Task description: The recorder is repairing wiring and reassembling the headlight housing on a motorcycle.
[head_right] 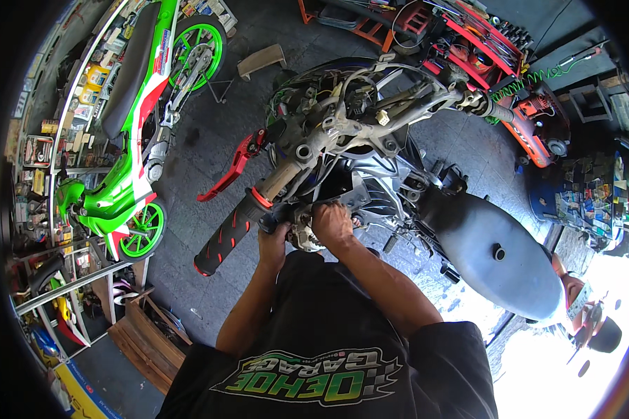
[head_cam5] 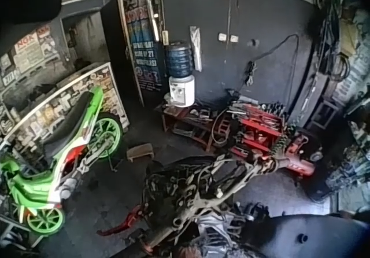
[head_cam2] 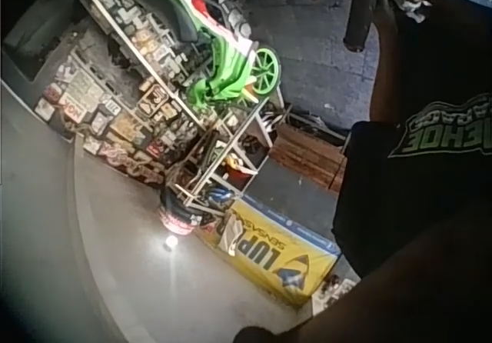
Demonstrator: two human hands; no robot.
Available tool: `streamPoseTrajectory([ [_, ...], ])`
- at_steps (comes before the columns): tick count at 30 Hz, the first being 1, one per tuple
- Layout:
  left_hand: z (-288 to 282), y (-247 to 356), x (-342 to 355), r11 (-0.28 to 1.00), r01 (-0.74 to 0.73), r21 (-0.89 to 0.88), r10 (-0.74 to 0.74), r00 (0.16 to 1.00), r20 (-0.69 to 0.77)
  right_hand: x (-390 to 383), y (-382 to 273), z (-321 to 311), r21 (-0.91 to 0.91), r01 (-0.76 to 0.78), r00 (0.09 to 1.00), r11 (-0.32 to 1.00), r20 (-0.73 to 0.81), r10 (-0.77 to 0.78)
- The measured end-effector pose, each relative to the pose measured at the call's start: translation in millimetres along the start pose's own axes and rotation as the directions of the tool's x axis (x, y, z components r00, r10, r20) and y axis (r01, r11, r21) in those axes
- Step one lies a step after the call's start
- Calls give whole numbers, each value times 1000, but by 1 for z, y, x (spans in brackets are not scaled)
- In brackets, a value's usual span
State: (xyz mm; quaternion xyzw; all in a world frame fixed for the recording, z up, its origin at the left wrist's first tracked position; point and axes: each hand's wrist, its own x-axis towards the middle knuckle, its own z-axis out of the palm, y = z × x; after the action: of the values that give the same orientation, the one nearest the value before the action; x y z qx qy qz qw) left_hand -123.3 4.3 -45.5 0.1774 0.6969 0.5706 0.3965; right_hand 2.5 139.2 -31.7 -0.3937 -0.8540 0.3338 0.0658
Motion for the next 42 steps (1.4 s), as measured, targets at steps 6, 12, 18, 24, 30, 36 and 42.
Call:
streamPoseTrajectory([
  [6, -2, -6, 0, 999, -15, 34, 15, 1000, -8, -9, 3, 5, 198, -91, 995, 976, -30, 99],
  [12, -1, -2, 3, 999, -27, -23, 27, 999, 19, -5, 7, 9, 246, -108, 994, 963, 28, 104],
  [18, 2, 9, 3, 991, 78, -109, -76, 997, 21, -6, 22, 27, 256, 11, 994, 967, -108, 17],
  [24, -7, 5, -4, 1000, 3, -27, -4, 999, -32, -6, 9, 35, 136, 40, 997, 990, -69, -30],
  [30, -7, 36, 1, 967, 220, 131, -222, 975, 2, -7, -5, 2, 391, -237, 970, 889, 146, 195],
  [36, -12, 6, 4, 994, 111, 2, -111, 990, 84, -11, 8, 19, 318, 6, 995, 948, -97, 26],
  [42, -2, 26, 9, 996, -69, -55, 78, 981, 177, -4, -3, 13, 194, -136, 991, 971, 26, 134],
])
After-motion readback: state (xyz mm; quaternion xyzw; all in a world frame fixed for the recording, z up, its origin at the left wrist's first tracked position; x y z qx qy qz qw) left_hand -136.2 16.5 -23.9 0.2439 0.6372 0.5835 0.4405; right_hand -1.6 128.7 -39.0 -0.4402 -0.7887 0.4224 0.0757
